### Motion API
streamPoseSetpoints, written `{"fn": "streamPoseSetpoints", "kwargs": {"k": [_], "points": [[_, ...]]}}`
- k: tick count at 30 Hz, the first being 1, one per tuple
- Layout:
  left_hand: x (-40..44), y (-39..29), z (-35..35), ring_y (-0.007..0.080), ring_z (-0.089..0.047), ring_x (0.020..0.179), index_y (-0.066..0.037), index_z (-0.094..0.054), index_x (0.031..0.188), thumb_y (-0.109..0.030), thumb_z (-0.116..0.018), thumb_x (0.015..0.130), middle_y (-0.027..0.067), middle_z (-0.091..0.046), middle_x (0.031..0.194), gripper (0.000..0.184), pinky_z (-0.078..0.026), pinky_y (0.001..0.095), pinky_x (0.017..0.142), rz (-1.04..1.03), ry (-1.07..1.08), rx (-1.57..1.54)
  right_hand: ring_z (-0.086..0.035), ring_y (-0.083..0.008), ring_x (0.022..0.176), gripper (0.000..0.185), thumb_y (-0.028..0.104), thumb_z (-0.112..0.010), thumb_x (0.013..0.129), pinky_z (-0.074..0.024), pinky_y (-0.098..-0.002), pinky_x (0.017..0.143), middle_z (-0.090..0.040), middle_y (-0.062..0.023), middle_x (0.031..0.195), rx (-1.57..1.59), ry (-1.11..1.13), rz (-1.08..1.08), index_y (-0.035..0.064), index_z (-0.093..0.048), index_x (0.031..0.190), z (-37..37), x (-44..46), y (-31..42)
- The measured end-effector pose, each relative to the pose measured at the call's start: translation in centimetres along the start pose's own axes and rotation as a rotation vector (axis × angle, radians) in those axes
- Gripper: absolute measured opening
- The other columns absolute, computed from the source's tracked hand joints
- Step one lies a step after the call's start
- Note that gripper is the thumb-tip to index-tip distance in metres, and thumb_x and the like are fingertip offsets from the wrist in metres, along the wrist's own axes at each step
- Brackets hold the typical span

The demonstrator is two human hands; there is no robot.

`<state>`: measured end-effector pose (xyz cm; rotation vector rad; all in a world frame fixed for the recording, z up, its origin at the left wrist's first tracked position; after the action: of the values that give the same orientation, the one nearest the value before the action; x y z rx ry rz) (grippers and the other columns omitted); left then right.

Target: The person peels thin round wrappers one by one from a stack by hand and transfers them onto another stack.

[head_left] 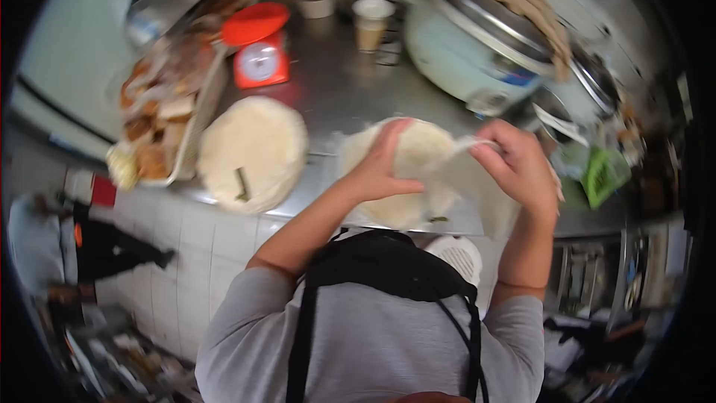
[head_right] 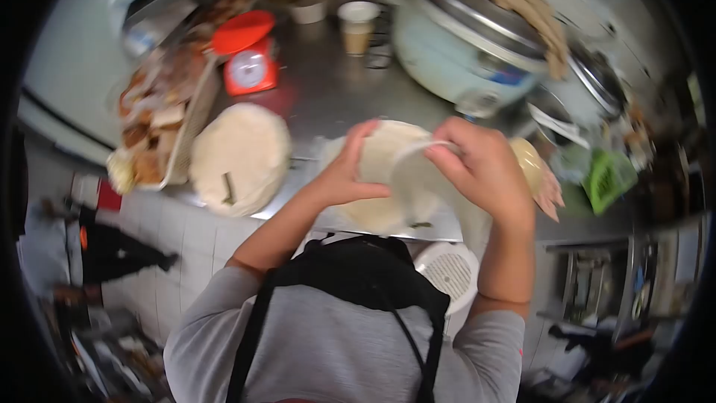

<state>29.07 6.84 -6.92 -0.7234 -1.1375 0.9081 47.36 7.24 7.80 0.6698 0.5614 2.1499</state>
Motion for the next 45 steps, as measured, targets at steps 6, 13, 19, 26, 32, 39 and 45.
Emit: {"fn": "streamPoseSetpoints", "kwargs": {"k": [6,13,19,26,32,39,45], "points": [[-1.8,1.0,13.4,0.0065,-0.052,0.075,-0.003,-0.057,0.080,0.003,-0.054,0.071,-0.0010,-0.057,0.077,0.011,-0.043,0.0212,0.067,0.302,-0.050,-0.163,-0.049,-0.0141,0.059,0.008,0.010,-0.054,0.075,-0.0401,-0.0263,0.057,-0.054,-0.0062,0.066,0.151,0.065,0.042,0.0025,-0.053,0.078,-8.1,8.4,1.8],[-5.3,-4.0,28.1,0.0195,-0.056,0.078,-0.001,-0.060,0.084,0.008,-0.050,0.066,0.0086,-0.059,0.081,0.023,-0.044,0.0270,0.070,0.046,-0.269,0.449,-0.053,-0.0225,0.067,0.010,0.008,-0.056,0.071,-0.0422,-0.0300,0.059,-0.053,-0.0081,0.073,0.140,-0.124,0.328,0.0044,-0.054,0.080,-16.1,15.1,8.2],[-14.4,3.4,29.8,0.0277,-0.055,0.086,-0.005,-0.062,0.081,0.004,-0.053,0.062,0.0117,-0.057,0.085,0.024,-0.042,0.0351,0.075,0.098,-0.136,0.717,-0.048,-0.0229,0.084,0.016,0.005,-0.060,0.060,-0.0375,-0.0347,0.072,-0.052,-0.0025,0.080,-0.091,-0.001,0.413,0.0138,-0.056,0.073,-30.8,10.4,4.7],[-19.6,8.2,28.3,0.0308,-0.045,0.108,-0.012,-0.064,0.084,-0.001,-0.055,0.058,0.0095,-0.052,0.103,0.029,-0.031,0.0424,0.090,0.305,0.011,0.688,-0.049,-0.0221,0.084,0.017,0.007,-0.062,0.062,-0.0374,-0.0339,0.074,-0.053,-0.0017,0.080,-0.017,0.029,0.295,0.0139,-0.059,0.076,-34.4,6.3,3.4],[-15.2,5.5,27.8,0.0248,-0.055,0.088,-0.005,-0.058,0.093,-0.004,-0.056,0.065,0.0106,-0.057,0.089,0.028,-0.041,0.0319,0.075,0.338,-0.152,0.515,-0.050,-0.0251,0.085,0.024,0.020,-0.067,0.062,-0.0411,-0.0370,0.072,-0.054,-0.0066,0.083,-0.130,0.037,-0.036,0.0088,-0.058,0.081,-26.8,2.7,-0.9],[-10.7,7.5,14.8,0.0068,-0.051,0.078,-0.001,-0.054,0.100,-0.007,-0.053,0.082,0.0020,-0.056,0.086,0.019,-0.041,0.0214,0.068,0.601,0.095,-0.226,-0.053,-0.0288,0.082,0.018,0.016,-0.061,0.070,-0.0422,-0.0361,0.073,-0.056,-0.0117,0.082,0.005,-0.092,-0.237,0.0054,-0.058,0.084,-25.8,-3.6,-6.7],[-6.7,8.8,5.5,0.0128,-0.056,0.075,-0.004,-0.048,0.112,-0.038,-0.039,0.088,0.0062,-0.058,0.093,0.043,-0.043,0.0240,0.062,0.960,0.254,-0.572,-0.054,-0.0283,0.074,0.012,0.015,-0.056,0.075,-0.0436,-0.0341,0.065,-0.055,-0.0117,0.077,0.349,-0.100,-0.284,0.0044,-0.057,0.081,-21.3,-3.0,-6.0]]}}
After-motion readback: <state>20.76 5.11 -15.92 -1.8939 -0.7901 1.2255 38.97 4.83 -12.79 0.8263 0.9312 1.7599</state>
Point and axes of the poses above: each hand's wrist, its own x-axis towards the middle knuckle, its own z-axis out of the back of the hand, y = z × x, the point moved 3 cm from there along x, towards the middle knuckle
